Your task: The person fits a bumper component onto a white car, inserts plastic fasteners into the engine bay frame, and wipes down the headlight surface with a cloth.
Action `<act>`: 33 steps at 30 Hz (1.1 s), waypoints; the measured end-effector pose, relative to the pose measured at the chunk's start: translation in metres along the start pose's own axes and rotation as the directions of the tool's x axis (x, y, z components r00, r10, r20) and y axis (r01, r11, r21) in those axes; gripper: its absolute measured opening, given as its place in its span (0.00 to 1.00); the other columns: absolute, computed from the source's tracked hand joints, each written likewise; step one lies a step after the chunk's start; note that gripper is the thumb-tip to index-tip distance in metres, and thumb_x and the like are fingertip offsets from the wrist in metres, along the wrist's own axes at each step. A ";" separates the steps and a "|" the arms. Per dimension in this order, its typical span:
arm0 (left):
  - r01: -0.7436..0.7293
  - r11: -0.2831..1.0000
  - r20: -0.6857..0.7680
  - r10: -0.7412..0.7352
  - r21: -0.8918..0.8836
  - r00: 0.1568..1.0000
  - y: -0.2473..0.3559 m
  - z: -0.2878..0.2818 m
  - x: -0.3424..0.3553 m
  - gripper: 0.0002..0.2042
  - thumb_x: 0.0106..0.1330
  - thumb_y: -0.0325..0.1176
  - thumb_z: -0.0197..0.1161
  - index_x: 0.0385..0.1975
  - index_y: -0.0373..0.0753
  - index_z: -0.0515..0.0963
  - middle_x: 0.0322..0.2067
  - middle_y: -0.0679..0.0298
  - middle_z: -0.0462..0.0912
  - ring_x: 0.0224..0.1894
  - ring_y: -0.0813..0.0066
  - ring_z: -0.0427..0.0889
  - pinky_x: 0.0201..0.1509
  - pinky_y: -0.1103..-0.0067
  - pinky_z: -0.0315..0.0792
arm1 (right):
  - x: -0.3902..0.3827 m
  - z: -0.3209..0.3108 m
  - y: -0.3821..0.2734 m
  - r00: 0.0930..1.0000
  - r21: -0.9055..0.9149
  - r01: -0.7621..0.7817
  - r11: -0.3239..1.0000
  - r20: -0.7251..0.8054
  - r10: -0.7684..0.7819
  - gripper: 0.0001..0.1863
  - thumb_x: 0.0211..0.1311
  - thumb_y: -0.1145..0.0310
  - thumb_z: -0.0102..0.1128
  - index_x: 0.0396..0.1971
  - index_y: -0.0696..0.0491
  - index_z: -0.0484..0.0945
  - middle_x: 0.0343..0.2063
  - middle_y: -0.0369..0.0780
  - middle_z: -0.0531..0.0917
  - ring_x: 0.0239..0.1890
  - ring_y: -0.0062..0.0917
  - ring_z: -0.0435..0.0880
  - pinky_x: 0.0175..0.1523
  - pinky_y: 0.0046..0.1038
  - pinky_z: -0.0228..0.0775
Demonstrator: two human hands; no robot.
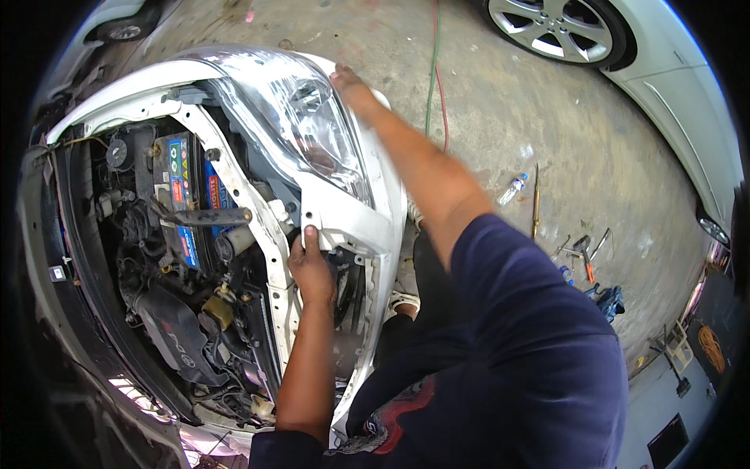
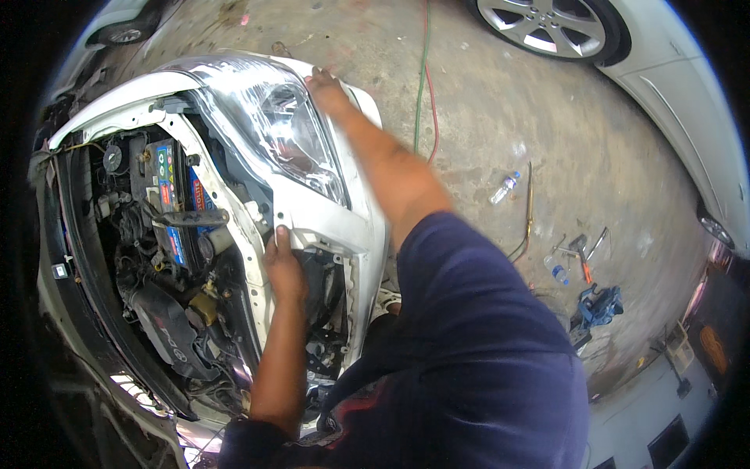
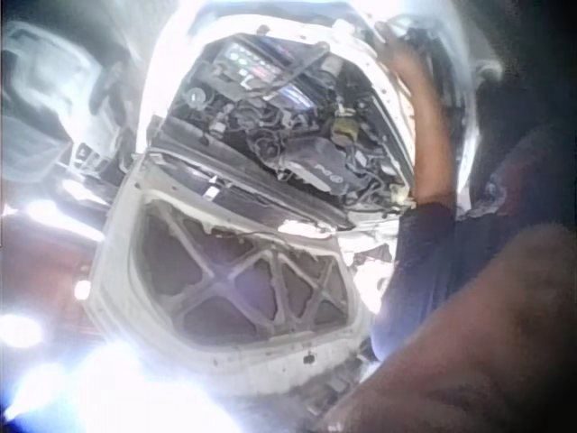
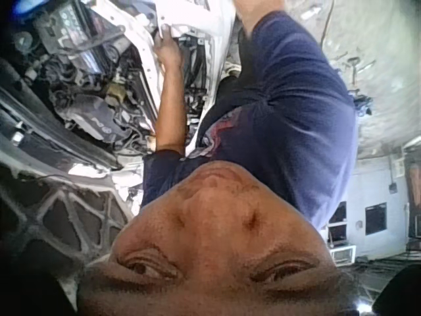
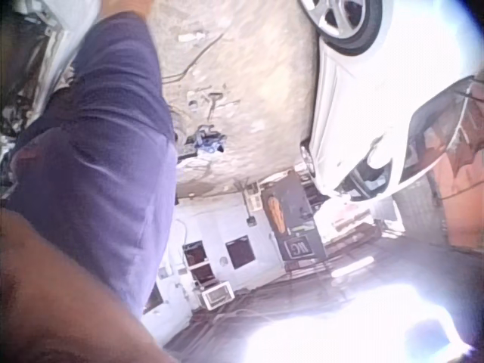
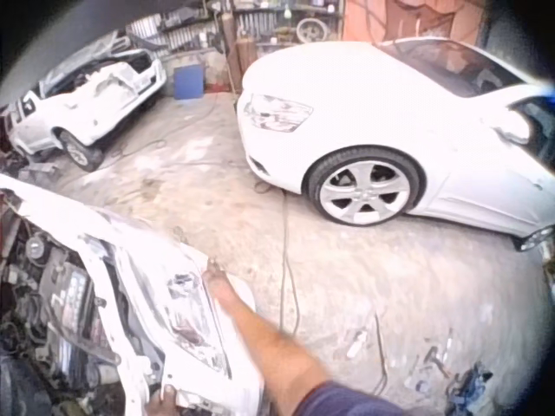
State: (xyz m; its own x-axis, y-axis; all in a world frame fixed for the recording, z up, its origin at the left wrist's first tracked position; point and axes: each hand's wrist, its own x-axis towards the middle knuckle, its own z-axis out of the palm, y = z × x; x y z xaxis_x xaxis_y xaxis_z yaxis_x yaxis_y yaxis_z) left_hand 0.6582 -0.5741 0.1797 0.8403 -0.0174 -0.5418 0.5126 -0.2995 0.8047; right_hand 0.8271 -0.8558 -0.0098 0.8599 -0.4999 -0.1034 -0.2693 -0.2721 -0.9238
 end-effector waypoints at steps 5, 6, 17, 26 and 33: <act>0.042 0.983 -0.216 -0.081 -0.179 0.973 -0.020 -0.055 -0.011 0.15 0.76 0.41 0.62 0.42 0.32 0.83 0.34 0.68 0.84 0.36 0.81 0.76 0.44 0.81 0.70 | -0.028 0.051 -0.078 0.727 0.411 -0.651 0.638 0.580 0.369 0.41 0.74 0.38 0.48 0.70 0.60 0.67 0.73 0.53 0.63 0.77 0.37 0.58 0.77 0.32 0.46; 0.073 0.979 -0.213 -0.114 -0.190 0.970 -0.004 -0.046 -0.008 0.15 0.76 0.41 0.62 0.42 0.32 0.83 0.34 0.69 0.84 0.35 0.81 0.76 0.44 0.82 0.70 | -0.022 0.040 -0.070 0.733 0.385 -0.646 0.659 0.551 0.398 0.41 0.74 0.38 0.48 0.70 0.60 0.67 0.73 0.53 0.63 0.77 0.37 0.59 0.77 0.32 0.47; 0.254 0.948 -0.137 -0.282 -0.191 0.949 -0.009 -0.051 0.004 0.17 0.71 0.42 0.68 0.46 0.32 0.82 0.39 0.66 0.84 0.40 0.79 0.76 0.48 0.79 0.70 | -0.010 0.023 -0.087 0.783 0.230 -0.464 0.855 0.557 0.275 0.34 0.79 0.47 0.42 0.74 0.53 0.61 0.78 0.41 0.57 0.79 0.32 0.53 0.80 0.30 0.42; 0.287 0.946 -0.053 -0.298 -0.147 0.953 0.011 -0.047 0.009 0.18 0.66 0.37 0.73 0.47 0.29 0.84 0.41 0.60 0.88 0.39 0.76 0.81 0.48 0.78 0.74 | -0.011 0.035 -0.078 0.772 0.185 -0.453 0.872 0.570 0.281 0.43 0.74 0.38 0.43 0.79 0.49 0.50 0.81 0.38 0.45 0.81 0.34 0.46 0.81 0.37 0.41; 0.182 0.982 -0.097 -0.185 -0.042 0.978 0.005 -0.047 0.010 0.19 0.67 0.40 0.73 0.46 0.27 0.84 0.39 0.61 0.87 0.39 0.77 0.81 0.47 0.80 0.73 | -0.016 0.035 -0.081 0.773 0.180 -0.457 0.871 0.564 0.289 0.45 0.73 0.36 0.41 0.79 0.51 0.48 0.79 0.45 0.51 0.80 0.40 0.50 0.80 0.40 0.44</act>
State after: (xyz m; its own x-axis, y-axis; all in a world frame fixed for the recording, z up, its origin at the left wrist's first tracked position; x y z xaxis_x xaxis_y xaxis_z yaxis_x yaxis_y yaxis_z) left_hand 0.6774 -0.5309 0.1898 0.7439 0.1314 -0.6553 0.6639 -0.2571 0.7022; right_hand 0.8504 -0.7974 0.0534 0.8318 -0.0016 -0.5550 -0.5495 0.1389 -0.8239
